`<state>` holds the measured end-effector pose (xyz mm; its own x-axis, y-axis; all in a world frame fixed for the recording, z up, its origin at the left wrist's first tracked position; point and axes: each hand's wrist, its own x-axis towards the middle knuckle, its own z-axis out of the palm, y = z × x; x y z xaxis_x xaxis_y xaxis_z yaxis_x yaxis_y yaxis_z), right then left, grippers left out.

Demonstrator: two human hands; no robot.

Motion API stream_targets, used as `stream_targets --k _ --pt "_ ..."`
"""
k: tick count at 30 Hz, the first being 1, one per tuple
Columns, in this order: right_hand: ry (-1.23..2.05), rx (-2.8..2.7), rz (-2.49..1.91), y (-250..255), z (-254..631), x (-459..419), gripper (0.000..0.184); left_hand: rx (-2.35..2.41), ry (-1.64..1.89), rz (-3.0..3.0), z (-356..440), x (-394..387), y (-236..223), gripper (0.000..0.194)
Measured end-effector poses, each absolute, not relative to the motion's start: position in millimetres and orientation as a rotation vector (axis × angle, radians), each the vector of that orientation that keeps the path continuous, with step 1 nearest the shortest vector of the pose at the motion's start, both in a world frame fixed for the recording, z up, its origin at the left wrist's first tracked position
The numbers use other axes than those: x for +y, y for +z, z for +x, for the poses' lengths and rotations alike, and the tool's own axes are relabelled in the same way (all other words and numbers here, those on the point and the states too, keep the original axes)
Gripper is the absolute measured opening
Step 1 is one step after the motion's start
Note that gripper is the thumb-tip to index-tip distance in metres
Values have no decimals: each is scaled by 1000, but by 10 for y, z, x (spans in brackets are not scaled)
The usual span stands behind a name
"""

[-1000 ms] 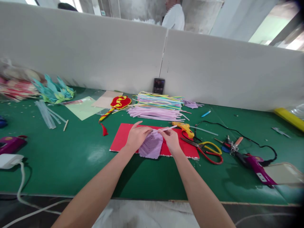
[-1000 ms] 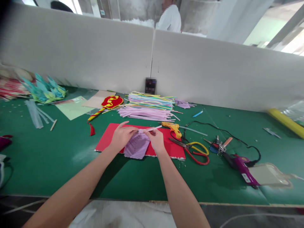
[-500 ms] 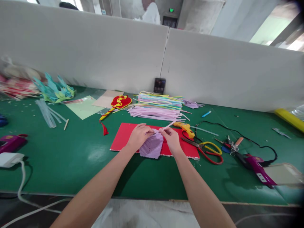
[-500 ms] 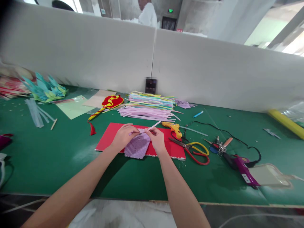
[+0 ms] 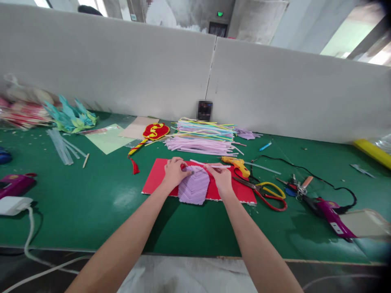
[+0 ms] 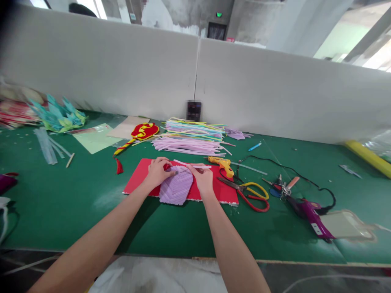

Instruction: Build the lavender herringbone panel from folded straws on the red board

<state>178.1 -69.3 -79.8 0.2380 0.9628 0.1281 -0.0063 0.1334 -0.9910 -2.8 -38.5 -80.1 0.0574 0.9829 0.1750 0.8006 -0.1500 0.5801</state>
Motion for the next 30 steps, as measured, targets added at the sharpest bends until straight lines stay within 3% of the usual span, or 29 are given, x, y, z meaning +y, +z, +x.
stream_targets --k 5,15,23,30 --pt "916 -1052 -1150 -762 1757 -712 23 1558 982 1707 -39 -392 -763 25" --pt "767 -1078 -1108 -698 1700 -796 19 1235 984 1261 -81 -365 -751 29" --pt "541 -1462 -1058 -756 1658 -877 10 1012 1030 915 -60 -371 -746 43" --pt "495 -1700 -1014 -778 1669 -877 8 965 1015 785 -57 -391 -688 33"
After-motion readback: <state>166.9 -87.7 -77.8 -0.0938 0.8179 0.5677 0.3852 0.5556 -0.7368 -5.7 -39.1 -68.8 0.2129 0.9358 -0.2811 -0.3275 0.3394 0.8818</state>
